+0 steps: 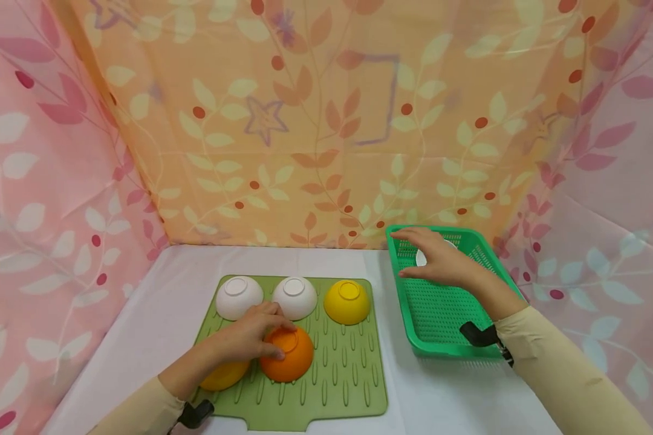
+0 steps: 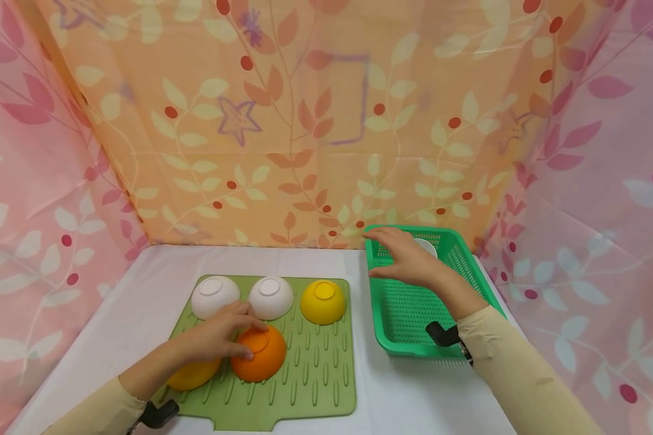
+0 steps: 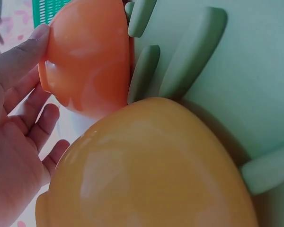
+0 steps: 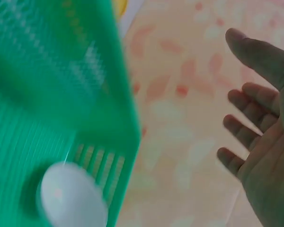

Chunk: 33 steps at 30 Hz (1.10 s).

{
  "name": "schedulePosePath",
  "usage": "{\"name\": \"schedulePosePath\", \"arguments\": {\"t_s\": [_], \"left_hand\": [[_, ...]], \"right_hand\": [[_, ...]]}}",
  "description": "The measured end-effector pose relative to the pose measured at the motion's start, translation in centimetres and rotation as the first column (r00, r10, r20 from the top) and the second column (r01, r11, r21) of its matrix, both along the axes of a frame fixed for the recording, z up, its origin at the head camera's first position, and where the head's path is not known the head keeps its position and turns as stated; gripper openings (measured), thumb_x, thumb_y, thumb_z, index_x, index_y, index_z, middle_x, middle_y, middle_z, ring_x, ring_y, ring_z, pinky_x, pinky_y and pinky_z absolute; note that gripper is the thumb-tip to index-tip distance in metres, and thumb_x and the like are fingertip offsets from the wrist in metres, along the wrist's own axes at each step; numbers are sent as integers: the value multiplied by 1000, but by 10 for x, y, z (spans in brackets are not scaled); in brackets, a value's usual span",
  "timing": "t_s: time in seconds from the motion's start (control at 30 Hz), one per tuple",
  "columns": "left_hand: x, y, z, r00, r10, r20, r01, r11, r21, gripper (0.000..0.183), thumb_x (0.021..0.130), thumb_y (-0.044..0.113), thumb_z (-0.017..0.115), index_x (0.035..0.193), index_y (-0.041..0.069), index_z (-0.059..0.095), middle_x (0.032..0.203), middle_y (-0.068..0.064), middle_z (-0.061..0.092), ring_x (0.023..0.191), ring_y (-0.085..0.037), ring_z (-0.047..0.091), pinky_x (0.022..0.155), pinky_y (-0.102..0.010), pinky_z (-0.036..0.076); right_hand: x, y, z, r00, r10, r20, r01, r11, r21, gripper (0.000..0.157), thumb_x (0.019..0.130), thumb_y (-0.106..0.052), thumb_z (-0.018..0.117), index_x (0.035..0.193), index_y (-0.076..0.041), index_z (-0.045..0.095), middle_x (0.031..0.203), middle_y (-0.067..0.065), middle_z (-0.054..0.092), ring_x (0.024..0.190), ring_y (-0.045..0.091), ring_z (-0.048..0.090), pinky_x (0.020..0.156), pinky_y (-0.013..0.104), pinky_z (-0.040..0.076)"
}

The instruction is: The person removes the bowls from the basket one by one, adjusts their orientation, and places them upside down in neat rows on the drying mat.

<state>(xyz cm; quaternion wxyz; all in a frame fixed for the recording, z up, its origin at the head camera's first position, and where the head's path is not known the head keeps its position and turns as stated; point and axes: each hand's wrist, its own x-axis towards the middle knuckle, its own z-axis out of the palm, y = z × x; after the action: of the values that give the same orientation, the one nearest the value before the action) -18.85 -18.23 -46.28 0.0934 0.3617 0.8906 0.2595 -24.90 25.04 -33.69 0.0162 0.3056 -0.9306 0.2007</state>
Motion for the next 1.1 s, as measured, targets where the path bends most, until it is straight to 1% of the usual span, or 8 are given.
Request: {"name": "schedulePosePath", "arguments": {"t_s": [0.17, 0.27, 0.33, 0.53, 0.73, 0.83, 0.97, 1.1], "left_hand": [[0, 0, -1, 1000, 14, 6, -14, 1000, 2, 46, 82, 40, 85, 124, 27, 72, 100, 11, 51, 98, -9, 41, 87, -35, 31], [0, 0, -3, 1000, 23, 19, -23, 1000, 6, 46, 82, 41, 85, 124, 28, 72, 101, 11, 51, 98, -9, 41, 87, -35, 31], [1, 0, -3, 999, 26, 30, -26, 1000, 11, 47, 82, 40, 85, 124, 28, 72, 101, 10, 52, 99, -10, 41, 88, -36, 32], [1, 0, -3, 998, 38, 43, -39, 999, 3, 47, 81, 41, 86, 124, 29, 72, 101, 11, 52, 100, -10, 42, 89, -36, 32], [0, 3, -1, 999, 43, 31, -42, 999, -26, 47, 82, 41, 86, 124, 29, 72, 101, 12, 51, 99, -10, 42, 89, -38, 32], [0, 5, -1, 998, 50, 30, -49, 998, -36, 46, 81, 41, 86, 123, 29, 72, 102, 11, 52, 100, -10, 43, 90, -39, 32], [0, 5, -1, 998, 59, 28, -58, 997, -49, 45, 81, 40, 86, 122, 29, 72, 102, 11, 52, 101, -11, 43, 92, -41, 32], [1, 4, -1, 998, 64, 25, -62, 997, -55, 45, 81, 40, 86, 122, 29, 72, 102, 12, 52, 101, -11, 43, 92, -41, 32]], "right_hand": [[-30, 45, -14, 999, -14, -32, 13, 999, -32, 80, 85, -26, 86, 152, -7, 46, 154, 17, 46, 143, 42, 37, 113, 65, 30], [-43, 66, -25, 998, -40, -41, 38, 998, -45, 83, 84, -26, 86, 153, -6, 45, 155, 20, 44, 144, 45, 34, 112, 68, 28], [-49, 77, -32, 997, -65, -43, 63, 997, -44, 87, 82, -26, 88, 153, -5, 43, 156, 21, 41, 145, 47, 30, 112, 70, 25], [-64, 101, -52, 990, -137, -40, 138, 990, 27, 103, 74, -29, 93, 156, -2, 36, 159, 25, 33, 146, 51, 23, 110, 75, 17], [-74, 127, -73, 982, -187, -29, 188, 980, 59, 111, 68, -30, 97, 154, 4, 35, 155, 32, 35, 140, 57, 28, 109, 74, 21], [-79, 137, -83, 977, -211, -18, 212, 974, 77, 116, 65, -31, 98, 154, 5, 33, 154, 33, 35, 139, 58, 30, 108, 76, 23], [-84, 143, -95, 972, -236, 5, 234, 967, 99, 122, 63, -32, 98, 157, 1, 28, 156, 31, 33, 140, 57, 26, 104, 77, 22], [-86, 141, -102, 972, -233, -31, 235, 963, 129, 125, 59, -27, 100, 157, 0, 27, 154, 31, 35, 138, 57, 27, 101, 77, 20]]}}
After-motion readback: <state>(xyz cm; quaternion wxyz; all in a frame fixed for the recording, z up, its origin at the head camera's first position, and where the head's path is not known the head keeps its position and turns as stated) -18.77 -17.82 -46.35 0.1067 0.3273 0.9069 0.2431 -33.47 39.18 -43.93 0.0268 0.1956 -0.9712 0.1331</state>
